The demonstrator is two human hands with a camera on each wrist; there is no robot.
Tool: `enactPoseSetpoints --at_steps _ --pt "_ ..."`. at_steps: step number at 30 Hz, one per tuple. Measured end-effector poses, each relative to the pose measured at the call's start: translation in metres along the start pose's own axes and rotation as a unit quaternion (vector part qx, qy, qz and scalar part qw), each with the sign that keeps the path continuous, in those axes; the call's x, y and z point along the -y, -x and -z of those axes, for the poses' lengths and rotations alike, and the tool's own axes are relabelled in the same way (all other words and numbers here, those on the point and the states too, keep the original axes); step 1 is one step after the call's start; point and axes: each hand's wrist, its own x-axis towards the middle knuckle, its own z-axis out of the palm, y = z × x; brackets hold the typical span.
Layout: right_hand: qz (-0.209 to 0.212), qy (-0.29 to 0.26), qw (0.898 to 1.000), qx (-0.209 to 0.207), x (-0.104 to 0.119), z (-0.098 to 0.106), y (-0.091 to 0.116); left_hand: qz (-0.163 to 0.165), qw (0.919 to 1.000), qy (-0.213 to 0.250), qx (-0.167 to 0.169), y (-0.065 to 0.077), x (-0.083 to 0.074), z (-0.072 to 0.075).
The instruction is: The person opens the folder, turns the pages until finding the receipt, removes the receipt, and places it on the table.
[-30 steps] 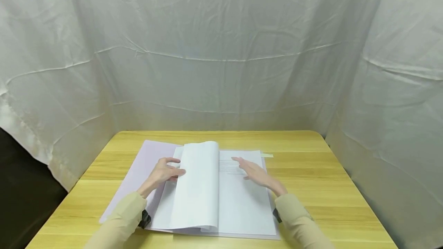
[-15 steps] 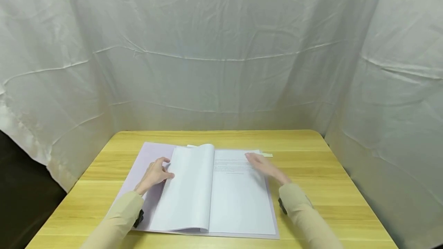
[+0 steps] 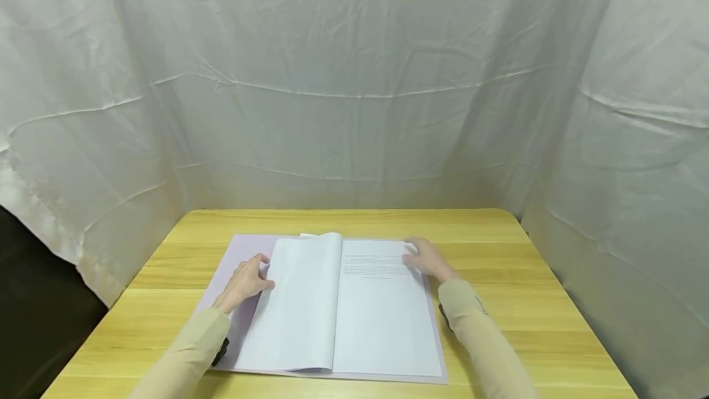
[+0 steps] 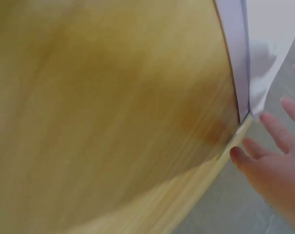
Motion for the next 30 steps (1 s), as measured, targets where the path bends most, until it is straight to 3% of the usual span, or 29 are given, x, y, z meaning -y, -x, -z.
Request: enactPoseSetpoints --at_steps 5,10,16,20,30 --pt "-0.015 0.015 1.000 -0.013 -0.004 -0.002 -0.007 -0.035 0.9994 0.000 -0.003 -0.001 -0.001 -0.003" --pt "-0.013 0.015 0.999 -0.031 -0.007 -0.004 -0.012 -0.080 0.9958 0.017 0.042 -0.001 -0.004 -0.007" --pt "-0.008 0.018 0.998 -0.058 -0.008 -0.004 -0.015 -0.144 0.9852 0.016 0.091 -0.005 -0.003 -0.013" --pt "-0.017 0.020 0.997 -0.067 -0.007 -0.004 -0.018 -0.147 0.9821 0.028 0.115 -0.004 -0.003 -0.014" --pt "-0.060 0.004 0.994 -0.088 -0.006 -0.004 -0.025 -0.113 0.9778 0.048 0.169 -0.002 -0.002 -0.015"
